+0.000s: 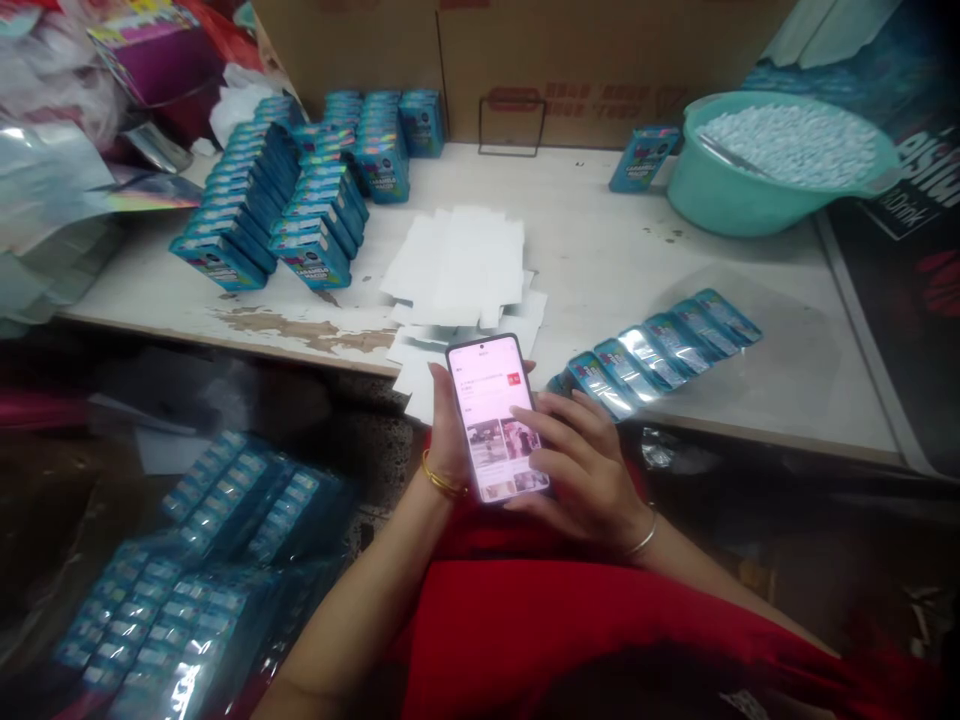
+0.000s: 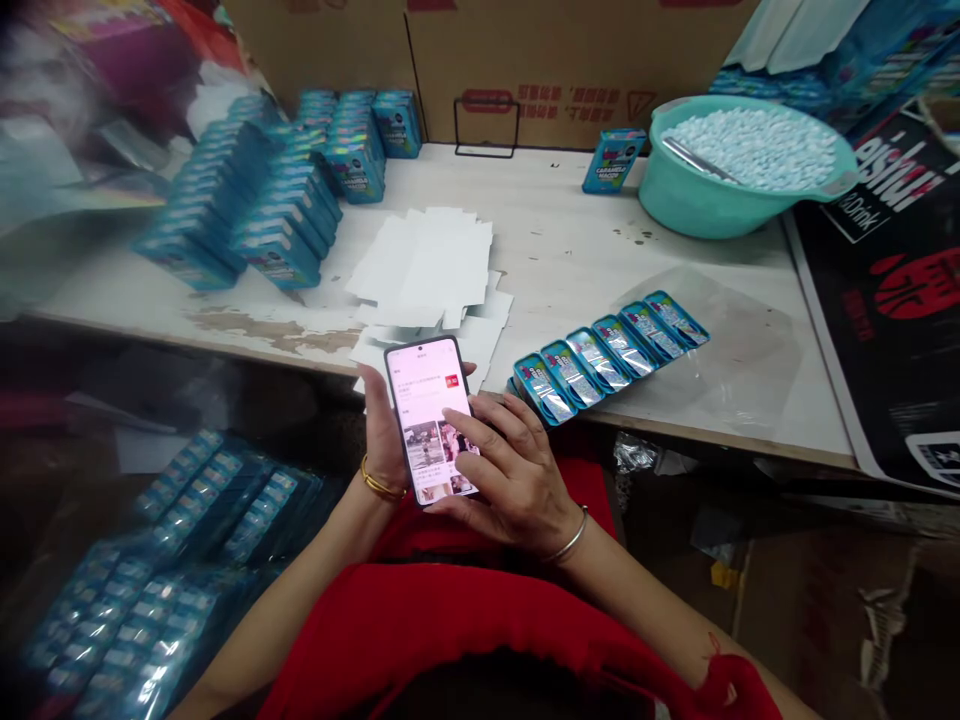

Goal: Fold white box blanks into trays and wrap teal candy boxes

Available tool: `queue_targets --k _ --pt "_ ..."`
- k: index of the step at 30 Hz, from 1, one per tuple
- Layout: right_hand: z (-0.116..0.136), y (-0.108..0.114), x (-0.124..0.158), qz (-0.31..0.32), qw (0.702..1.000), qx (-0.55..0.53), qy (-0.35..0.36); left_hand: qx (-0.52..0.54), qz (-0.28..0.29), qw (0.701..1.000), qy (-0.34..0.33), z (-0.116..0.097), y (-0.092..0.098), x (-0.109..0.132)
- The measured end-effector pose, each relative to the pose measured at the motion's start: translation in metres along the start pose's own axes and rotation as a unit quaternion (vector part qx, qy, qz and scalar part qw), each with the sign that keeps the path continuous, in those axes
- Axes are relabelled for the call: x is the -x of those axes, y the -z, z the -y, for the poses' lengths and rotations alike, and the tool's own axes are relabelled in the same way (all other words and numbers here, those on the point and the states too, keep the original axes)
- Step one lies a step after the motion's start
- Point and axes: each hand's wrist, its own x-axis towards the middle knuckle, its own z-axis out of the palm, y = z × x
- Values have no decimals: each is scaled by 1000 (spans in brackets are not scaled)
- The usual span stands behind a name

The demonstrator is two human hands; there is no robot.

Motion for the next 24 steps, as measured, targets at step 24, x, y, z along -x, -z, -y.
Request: queue_targets --k 24 --pt "3 -16 -26 58 998 -11 -6 39 -179 983 35 2 -11 2"
